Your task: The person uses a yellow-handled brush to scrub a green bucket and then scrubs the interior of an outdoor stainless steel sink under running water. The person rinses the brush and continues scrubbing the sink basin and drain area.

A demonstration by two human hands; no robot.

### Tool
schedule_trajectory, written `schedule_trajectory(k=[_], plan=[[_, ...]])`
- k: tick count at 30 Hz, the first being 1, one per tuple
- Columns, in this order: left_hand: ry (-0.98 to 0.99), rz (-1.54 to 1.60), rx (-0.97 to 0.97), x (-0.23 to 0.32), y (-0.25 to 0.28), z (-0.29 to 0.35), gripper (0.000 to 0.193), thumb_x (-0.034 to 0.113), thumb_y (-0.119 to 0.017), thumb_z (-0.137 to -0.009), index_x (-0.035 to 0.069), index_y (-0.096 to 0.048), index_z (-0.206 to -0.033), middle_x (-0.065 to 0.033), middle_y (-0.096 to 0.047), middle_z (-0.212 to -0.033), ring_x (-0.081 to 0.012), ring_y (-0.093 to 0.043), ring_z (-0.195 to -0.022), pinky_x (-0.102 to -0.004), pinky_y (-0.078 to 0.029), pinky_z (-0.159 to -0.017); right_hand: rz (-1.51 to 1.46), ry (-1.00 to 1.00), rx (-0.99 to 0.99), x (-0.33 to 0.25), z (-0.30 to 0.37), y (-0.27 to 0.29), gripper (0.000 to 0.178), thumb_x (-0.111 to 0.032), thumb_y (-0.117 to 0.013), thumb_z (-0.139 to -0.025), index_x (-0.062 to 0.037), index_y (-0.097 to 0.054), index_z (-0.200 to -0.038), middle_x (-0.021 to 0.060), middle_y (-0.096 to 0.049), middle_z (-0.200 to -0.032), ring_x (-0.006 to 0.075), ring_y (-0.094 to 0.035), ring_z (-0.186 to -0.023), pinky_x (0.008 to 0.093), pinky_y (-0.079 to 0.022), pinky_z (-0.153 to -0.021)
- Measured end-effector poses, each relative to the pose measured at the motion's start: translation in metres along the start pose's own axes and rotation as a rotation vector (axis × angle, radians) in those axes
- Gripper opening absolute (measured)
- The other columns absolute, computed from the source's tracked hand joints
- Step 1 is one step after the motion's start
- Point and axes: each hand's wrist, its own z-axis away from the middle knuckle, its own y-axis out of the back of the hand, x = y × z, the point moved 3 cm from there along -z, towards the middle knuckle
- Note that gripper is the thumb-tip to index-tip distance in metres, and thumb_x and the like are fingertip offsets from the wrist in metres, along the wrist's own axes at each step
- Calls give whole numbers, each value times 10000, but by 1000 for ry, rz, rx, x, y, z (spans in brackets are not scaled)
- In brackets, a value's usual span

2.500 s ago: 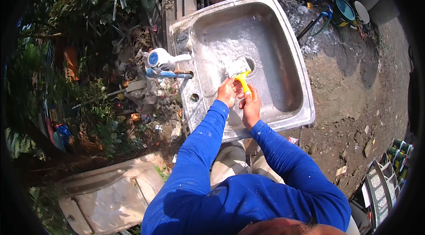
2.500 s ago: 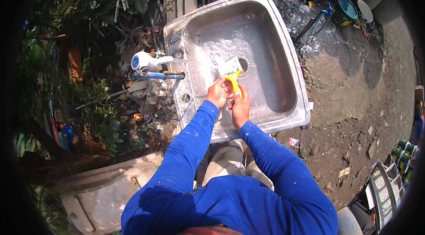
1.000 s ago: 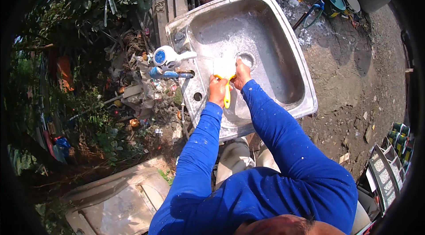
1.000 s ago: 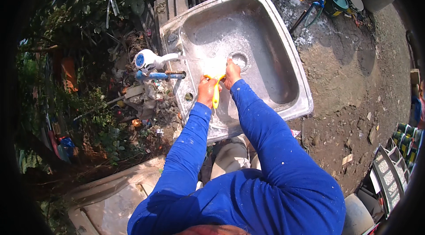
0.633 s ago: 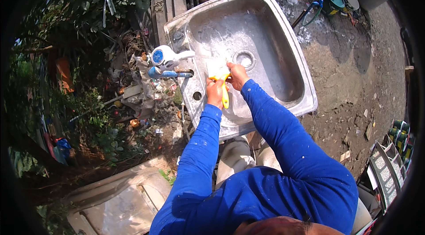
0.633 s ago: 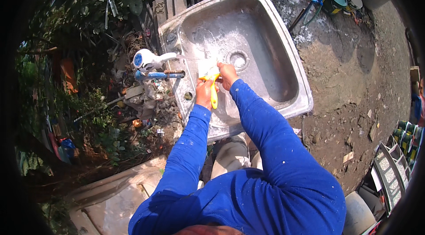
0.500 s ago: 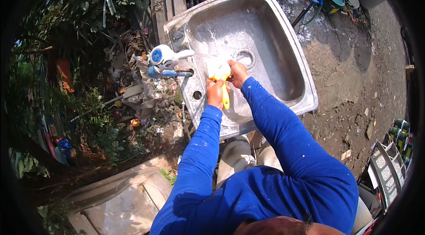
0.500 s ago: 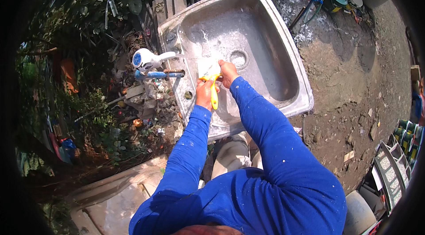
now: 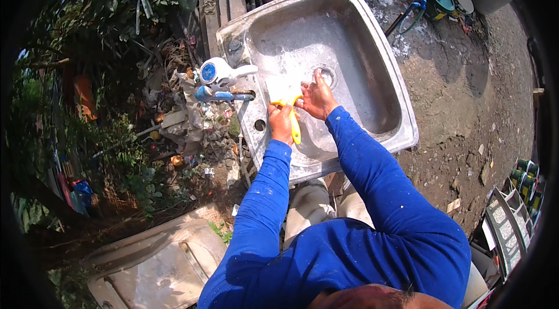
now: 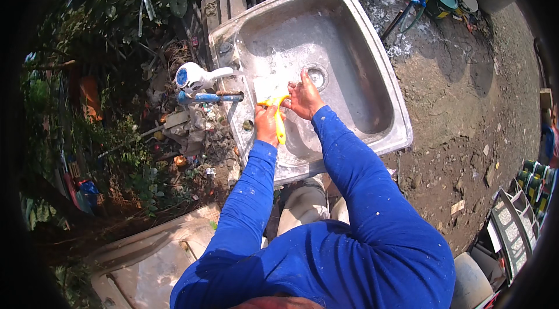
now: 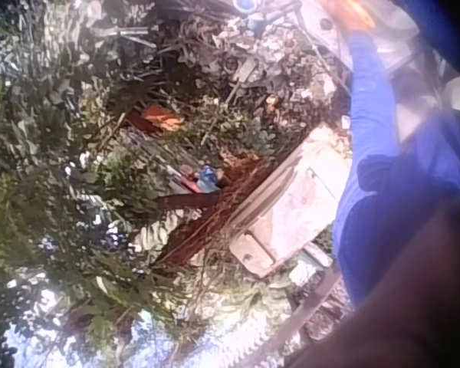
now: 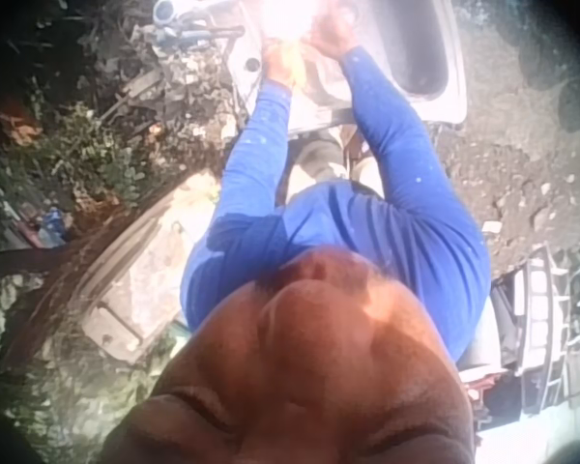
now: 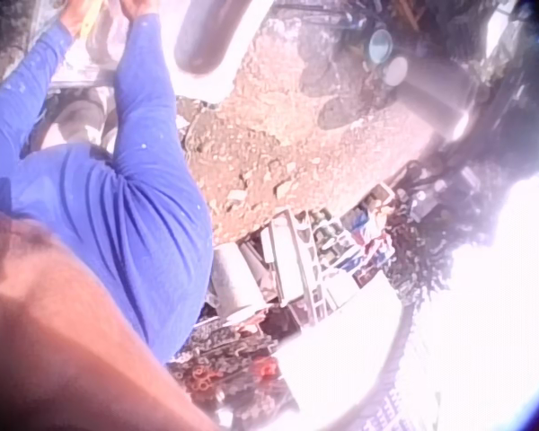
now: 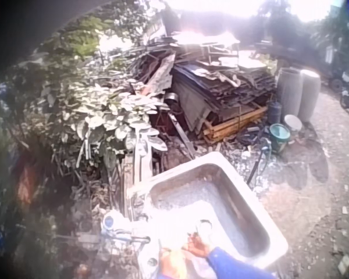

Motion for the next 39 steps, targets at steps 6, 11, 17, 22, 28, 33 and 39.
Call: schedule_trajectory(k=[6, 11, 17, 22, 28, 33, 39], plan=[[-100, -95, -41, 5, -17, 2, 418, -68, -581, -917, 65, -418, -1278, -93, -614, -1064, -158, -626, -663, -294, -554, -566, 120, 15, 118, 1, 1, 0, 993, -815, -306, -980, -8, -373, -1555, 150, -506, -1553, 312, -520, -1382, 473, -414, -1131], [-134, -381, -110, 7, -36, -9, 481, -54, -608, -913, 26, -374, -1326, -121, -630, -1085, -160, -646, -692, -295, -561, -584, 142, 39, 128, 2, 1, -4, 982, -821, -299, -980, -27, -389, -1551, 141, -526, -1533, 297, -531, -1356, 441, -425, -1096], [-13, -345, -8, 18, -23, -36, 500, -38, -603, -916, 39, -367, -1350, -153, -622, -1150, -189, -677, -721, -310, -585, -566, 267, -101, 24, 8, 1, 13, 921, -839, -303, -969, -133, -436, -1546, 138, -570, -1484, 241, -576, -1262, 409, -455, -1006], [31, -334, -185, 15, -34, -24, 436, -52, -608, -896, 65, -394, -1257, -127, -625, -1063, -168, -629, -633, -293, -551, -533, 194, -26, 108, 12, -1, 10, 986, -847, -325, -956, -47, -447, -1519, 131, -573, -1447, 251, -575, -1213, 396, -464, -981], [163, -306, -23, 52, -43, -18, 330, -27, -570, -941, 84, -398, -1201, -120, -632, -1001, -119, -601, -632, -280, -532, -513, 254, -96, 84, 16, 3, 20, 1055, -848, -337, -952, 38, -404, -1520, 153, -589, -1414, 255, -588, -1224, 426, -446, -1061], [84, -347, -175, 24, -42, -29, 332, -10, -598, -912, 46, -442, -1200, -103, -623, -1003, -170, -616, -648, -296, -546, -562, 275, 27, 123, 9, 2, 14, 819, -805, -384, -976, -160, -494, -1469, 120, -636, -1335, 233, -620, -1162, 408, -474, -988], [158, -273, -106, 33, -31, -48, 325, 7, -585, -924, 37, -426, -1206, -128, -611, -1002, -171, -622, -661, -306, -554, -568, 337, -89, 113, 5, 3, 23, 986, -822, -344, -974, 33, -473, -1447, 124, -632, -1346, 224, -605, -1198, 405, -492, -975]])
